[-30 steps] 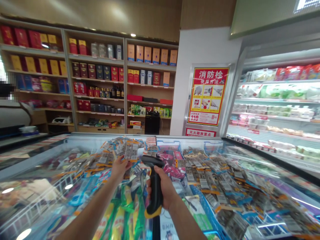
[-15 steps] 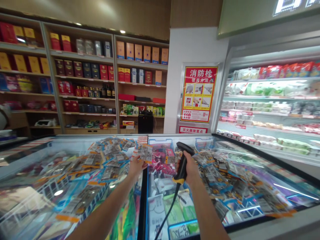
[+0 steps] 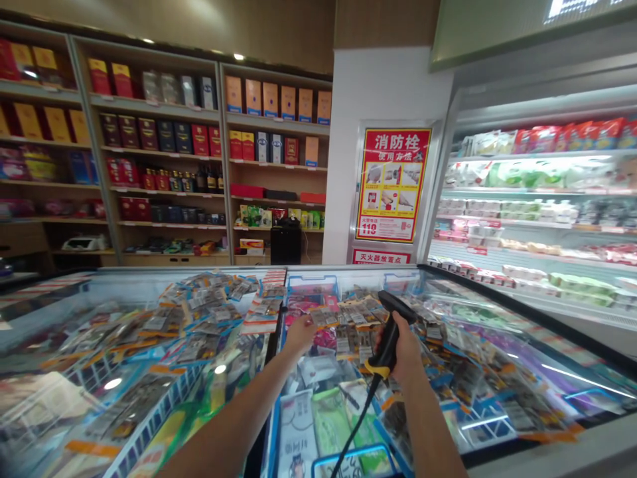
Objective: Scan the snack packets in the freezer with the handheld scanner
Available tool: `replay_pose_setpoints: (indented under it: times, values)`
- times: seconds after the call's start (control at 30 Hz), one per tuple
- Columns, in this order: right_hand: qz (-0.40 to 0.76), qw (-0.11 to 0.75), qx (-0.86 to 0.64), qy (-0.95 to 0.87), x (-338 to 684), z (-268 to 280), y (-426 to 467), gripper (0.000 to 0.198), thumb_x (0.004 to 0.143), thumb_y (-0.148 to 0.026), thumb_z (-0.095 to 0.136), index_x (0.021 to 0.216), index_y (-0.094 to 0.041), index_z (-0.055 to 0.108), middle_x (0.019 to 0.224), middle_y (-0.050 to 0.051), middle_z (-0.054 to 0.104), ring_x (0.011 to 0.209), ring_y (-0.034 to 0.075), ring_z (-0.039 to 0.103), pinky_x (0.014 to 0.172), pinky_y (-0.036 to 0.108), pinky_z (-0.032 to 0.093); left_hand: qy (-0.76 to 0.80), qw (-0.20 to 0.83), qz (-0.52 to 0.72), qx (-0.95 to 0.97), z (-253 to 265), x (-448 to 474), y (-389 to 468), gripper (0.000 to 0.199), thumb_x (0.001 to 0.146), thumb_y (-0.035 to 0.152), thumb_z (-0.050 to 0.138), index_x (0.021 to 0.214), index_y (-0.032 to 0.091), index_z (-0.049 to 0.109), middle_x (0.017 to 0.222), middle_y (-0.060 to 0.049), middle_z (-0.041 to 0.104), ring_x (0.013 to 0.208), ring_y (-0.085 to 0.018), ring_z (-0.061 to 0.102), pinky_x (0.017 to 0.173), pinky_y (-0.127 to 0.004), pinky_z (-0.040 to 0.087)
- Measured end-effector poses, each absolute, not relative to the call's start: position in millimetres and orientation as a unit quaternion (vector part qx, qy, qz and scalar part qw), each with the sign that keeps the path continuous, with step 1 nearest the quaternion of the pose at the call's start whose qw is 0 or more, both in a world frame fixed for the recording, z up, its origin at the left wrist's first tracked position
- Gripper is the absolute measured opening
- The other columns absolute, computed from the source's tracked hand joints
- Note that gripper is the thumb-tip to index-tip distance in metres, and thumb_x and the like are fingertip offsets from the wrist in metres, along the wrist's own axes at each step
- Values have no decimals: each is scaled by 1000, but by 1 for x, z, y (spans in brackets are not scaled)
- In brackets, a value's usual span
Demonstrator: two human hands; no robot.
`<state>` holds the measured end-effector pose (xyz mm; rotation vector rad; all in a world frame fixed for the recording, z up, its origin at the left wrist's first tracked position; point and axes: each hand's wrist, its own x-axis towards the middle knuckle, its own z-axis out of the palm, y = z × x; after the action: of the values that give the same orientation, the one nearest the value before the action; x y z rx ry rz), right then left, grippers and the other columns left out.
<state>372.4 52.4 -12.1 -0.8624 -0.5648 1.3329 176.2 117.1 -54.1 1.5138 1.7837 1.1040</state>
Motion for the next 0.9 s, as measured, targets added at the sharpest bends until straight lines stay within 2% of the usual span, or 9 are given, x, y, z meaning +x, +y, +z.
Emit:
replay_pose_setpoints:
  times: [0.17, 0.23, 0.37, 0.57, 0.67, 0.77, 0.9]
  values:
    - [594, 663, -379, -251, 366, -12, 51, 17, 72, -35, 52, 74, -18, 51, 46, -3, 52, 37, 11, 48, 35, 22, 40, 746, 25, 352, 564, -36, 116, 116, 32, 75, 23, 42, 103, 14, 56, 108, -13, 56, 103, -24, 50, 82, -32, 38]
    - [598, 662, -374, -254, 362, -12, 51, 17, 73, -35, 52, 74, -18, 51, 46, -3, 52, 37, 10, 48, 35, 21, 40, 792, -27, 322, 518, -33, 93, 119, 36, 75, 28, 44, 104, 11, 54, 110, -16, 54, 104, -28, 48, 82, -37, 38]
    - [621, 642, -361, -267, 352, -13, 49, 20, 74, -37, 50, 75, -17, 52, 47, -3, 52, 37, 10, 48, 35, 21, 40, 829, -13, 260, 495, -32, 64, 130, 41, 72, 37, 48, 103, 11, 54, 106, -18, 57, 104, -33, 48, 82, -42, 37]
    - [680, 596, -320, -284, 338, -14, 45, 21, 75, -38, 50, 77, -17, 52, 50, -2, 53, 38, 9, 47, 36, 21, 39, 820, 57, 212, 529, -27, 40, 134, 28, 75, 21, 41, 95, 11, 59, 101, -17, 61, 96, -29, 56, 73, -36, 42]
    - [693, 582, -323, -277, 330, -14, 43, 22, 75, -38, 50, 76, -16, 52, 51, -1, 54, 39, 9, 47, 36, 21, 39, 789, 3, 236, 567, -24, 38, 130, 29, 74, 20, 41, 96, 15, 59, 102, -14, 61, 98, -26, 54, 75, -32, 42]
    - [698, 577, -325, -273, 324, -14, 40, 23, 75, -38, 49, 78, -15, 52, 51, -1, 54, 38, 9, 47, 36, 21, 40, 784, -21, 246, 569, -23, 46, 129, 33, 74, 27, 43, 102, 14, 57, 103, -14, 60, 101, -25, 52, 78, -31, 42]
    - [706, 565, -326, -275, 318, -13, 38, 24, 76, -38, 47, 82, -15, 53, 50, -1, 54, 38, 9, 48, 36, 21, 40, 813, 10, 198, 548, -28, 51, 139, 39, 64, 40, 57, 91, 12, 60, 99, -17, 62, 101, -32, 52, 80, -39, 40]
